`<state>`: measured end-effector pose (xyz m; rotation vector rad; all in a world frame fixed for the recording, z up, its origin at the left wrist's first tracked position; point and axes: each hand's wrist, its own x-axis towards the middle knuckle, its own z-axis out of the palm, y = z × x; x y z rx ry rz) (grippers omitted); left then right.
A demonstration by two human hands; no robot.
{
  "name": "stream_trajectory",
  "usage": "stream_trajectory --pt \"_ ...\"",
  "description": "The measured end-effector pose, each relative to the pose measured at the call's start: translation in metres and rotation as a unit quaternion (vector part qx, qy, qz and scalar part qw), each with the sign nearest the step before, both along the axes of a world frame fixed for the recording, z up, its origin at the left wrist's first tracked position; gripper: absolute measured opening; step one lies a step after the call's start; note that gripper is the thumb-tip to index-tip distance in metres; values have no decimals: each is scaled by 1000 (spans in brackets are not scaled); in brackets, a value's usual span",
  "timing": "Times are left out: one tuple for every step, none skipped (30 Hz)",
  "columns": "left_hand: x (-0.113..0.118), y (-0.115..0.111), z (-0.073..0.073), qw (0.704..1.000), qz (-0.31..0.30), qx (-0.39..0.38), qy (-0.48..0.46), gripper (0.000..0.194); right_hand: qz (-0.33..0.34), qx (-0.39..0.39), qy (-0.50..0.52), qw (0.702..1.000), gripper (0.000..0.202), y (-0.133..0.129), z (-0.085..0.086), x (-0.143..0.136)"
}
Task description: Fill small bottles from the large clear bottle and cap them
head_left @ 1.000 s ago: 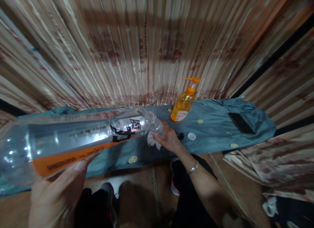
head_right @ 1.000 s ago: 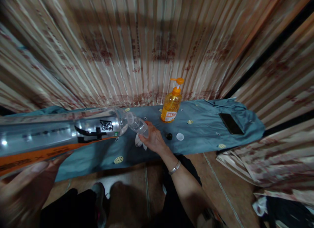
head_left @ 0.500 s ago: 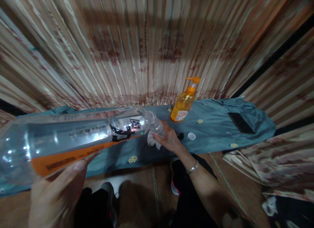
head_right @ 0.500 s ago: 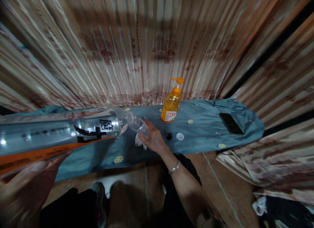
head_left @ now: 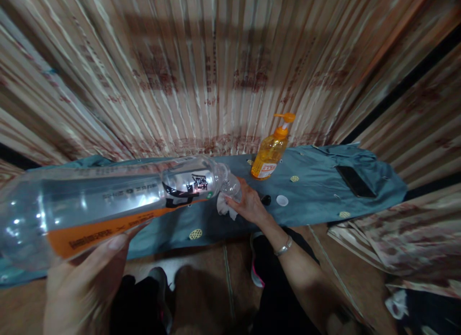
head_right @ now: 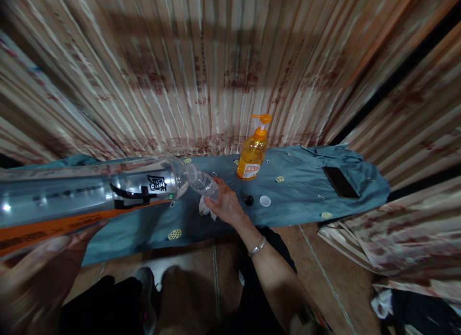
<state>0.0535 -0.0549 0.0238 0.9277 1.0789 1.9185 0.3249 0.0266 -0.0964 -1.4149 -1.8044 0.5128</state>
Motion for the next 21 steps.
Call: stream_trajectory --pt "1 0 1 1000 1 -4 5 30 0 0 0 1000 59 0 0 0" --pt "2 -1 2 1000 3 -5 13 30 0 0 2 1000 59 0 1 0" --pt "4 -1 4 1000 5 -6 20 30 1 -1 4 1000 59 -1 1 0" --pt "5 -2 5 1000 6 -7 27 30 1 0 6 1000 58 -1 1 0" --pt "6 -2 6 999 5 -7 34 30 1 0 7 1000 58 -1 2 1" --pt "8 -2 7 999 6 -6 40 32 1 1 8 1000 58 -1 2 1" --pt "8 -2 8 999 4 -4 45 32 0 2 8 1000 58 -1 2 1" --pt "9 -1 8 999 4 -2 47 33 -1 2 9 1000 59 -1 2 1" --pt "10 -1 8 999 5 0 47 35 -2 0 9 1000 59 -1 1 1" --pt "10 -1 8 999 7 -1 45 36 -2 0 9 1000 60 -1 1 2" --pt "10 -1 8 999 11 -1 41 37 -1 -1 10 1000 60 -1 1 2" --pt "10 -2 8 999 15 -5 36 37 1 -1 11 1000 60 -1 1 2" --pt "10 -2 8 999 18 -6 32 36 3 0 12 1000 60 -1 0 2" --pt "10 -3 7 999 19 -8 30 35 5 1 12 1000 60 -1 0 2" --pt "10 -4 7 999 19 -9 31 34 6 2 12 1000 60 -1 0 3" --pt "10 -4 7 999 18 -9 32 33 6 1 12 1000 60 -1 0 3" --pt "10 -5 7 999 18 -11 31 33 5 0 12 1000 61 0 0 3" --pt "9 -5 6 999 17 -15 27 33 3 -1 12 1000 60 0 0 3" --pt "9 -4 6 999 18 -17 22 32 2 -1 11 1000 60 0 0 3" --pt "8 -4 6 999 21 -17 19 32 1 -1 10 1000 60 0 0 3" --pt "8 -3 5 999 25 -15 18 33 1 0 9 1000 59 0 0 3"
